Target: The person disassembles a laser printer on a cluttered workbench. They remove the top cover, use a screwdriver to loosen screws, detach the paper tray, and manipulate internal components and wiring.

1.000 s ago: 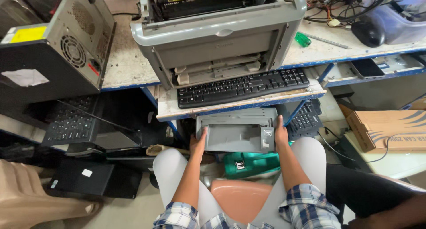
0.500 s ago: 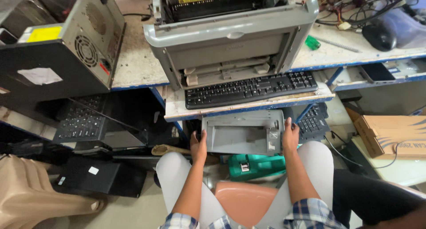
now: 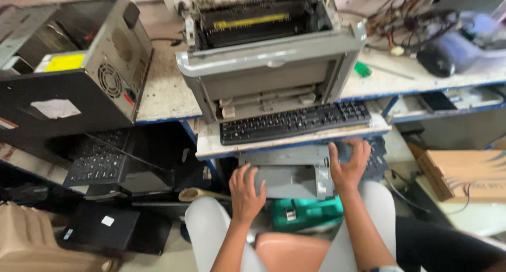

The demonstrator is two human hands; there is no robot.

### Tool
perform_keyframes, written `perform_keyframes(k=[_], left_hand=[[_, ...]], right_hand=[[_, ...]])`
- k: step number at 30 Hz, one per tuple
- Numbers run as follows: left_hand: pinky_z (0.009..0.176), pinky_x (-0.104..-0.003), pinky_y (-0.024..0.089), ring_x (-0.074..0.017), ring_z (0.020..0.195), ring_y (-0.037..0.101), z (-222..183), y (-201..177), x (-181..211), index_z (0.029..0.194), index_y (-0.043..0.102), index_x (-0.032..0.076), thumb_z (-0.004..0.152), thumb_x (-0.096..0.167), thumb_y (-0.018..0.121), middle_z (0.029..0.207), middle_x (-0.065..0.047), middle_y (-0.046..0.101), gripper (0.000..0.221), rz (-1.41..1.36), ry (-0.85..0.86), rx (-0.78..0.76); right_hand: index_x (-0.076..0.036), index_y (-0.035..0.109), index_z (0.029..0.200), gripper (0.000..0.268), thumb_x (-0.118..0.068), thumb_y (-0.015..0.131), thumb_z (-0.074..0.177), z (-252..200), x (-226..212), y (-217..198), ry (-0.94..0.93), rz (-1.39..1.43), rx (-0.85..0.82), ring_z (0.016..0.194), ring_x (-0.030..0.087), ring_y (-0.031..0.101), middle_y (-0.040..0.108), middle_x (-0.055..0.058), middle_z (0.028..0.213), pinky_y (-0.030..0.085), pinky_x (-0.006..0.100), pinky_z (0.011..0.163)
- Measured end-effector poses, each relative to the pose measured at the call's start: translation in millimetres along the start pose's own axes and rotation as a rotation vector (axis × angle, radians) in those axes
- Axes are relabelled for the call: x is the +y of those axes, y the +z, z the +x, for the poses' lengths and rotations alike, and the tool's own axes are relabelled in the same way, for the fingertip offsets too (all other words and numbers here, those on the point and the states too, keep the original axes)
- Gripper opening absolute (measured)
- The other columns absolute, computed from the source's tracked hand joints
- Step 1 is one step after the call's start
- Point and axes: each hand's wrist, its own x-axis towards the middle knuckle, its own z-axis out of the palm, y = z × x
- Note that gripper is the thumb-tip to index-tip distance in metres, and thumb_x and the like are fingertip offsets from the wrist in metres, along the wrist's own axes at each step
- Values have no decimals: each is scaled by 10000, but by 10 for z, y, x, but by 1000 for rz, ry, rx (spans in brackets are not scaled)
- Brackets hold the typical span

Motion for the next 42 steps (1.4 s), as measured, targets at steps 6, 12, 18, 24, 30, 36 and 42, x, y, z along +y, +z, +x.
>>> perform_keyframes(k=[6, 12, 18, 24, 30, 36, 42], left_hand=[[1128, -498, 367, -328, 1351, 479, 936, -396, 227, 1207, 620, 142, 962, 275, 709, 1385, -91, 552, 293, 113, 364, 215], [1191, -510, 320, -331, 1414, 462, 2511, -1040, 610, 1334, 638, 79, 1027, 362, 637, 1412, -112, 592, 417, 225, 409, 342], [1076, -490, 389, -328, 1204, 561, 2770, -1083, 571, 1299, 669, 28, 1060, 409, 657, 1267, -107, 648, 450, 281, 385, 310], [1053, -482, 379, -315, 1213, 566, 2781, -893, 435, 1285, 677, 47, 1051, 386, 622, 1258, -94, 654, 416, 271, 386, 413], [1008, -469, 365, -311, 1224, 570, 2819, -742, 356, 1295, 676, 54, 1060, 407, 602, 1249, -85, 656, 430, 245, 334, 458], [996, -469, 367, -322, 1228, 569, 2803, -703, 261, 1260, 666, 23, 1055, 433, 591, 1239, -100, 657, 465, 243, 302, 454], [990, -460, 371, -298, 1216, 580, 2840, -702, 326, 1277, 679, 61, 1044, 427, 608, 1210, -74, 669, 439, 241, 267, 494]], right_hand=[[-62, 610, 1114, 386, -208, 874, 872, 774, -539, -173, -371, -34, 37, 1178, 375, 538, 591, 164, 1201, 406, 496, 1046], [-50, 596, 1362, 501, -403, 764, 1049, 1941, -1166, -81, -610, -72, -66, 1437, 387, 484, 560, 150, 1467, 353, 512, 1204], [-38, 572, 1404, 521, -418, 715, 1078, 2067, -1228, 45, -584, -120, -219, 1394, 358, 507, 592, 127, 1456, 333, 494, 1176], [-38, 543, 1451, 641, -477, 753, 1034, 2073, -1181, 50, -594, -144, -286, 1402, 366, 468, 554, 133, 1442, 315, 507, 1163], [-80, 571, 1428, 682, -525, 804, 967, 2062, -1136, 158, -526, -214, -310, 1331, 380, 467, 575, 138, 1407, 327, 510, 1118], [-72, 547, 1442, 685, -462, 780, 930, 2057, -1054, 311, -578, -275, -297, 1327, 363, 476, 568, 151, 1405, 331, 497, 1152], [-77, 530, 1446, 696, -497, 815, 970, 2083, -1159, 249, -613, -239, -292, 1334, 346, 490, 564, 148, 1406, 330, 487, 1134]])
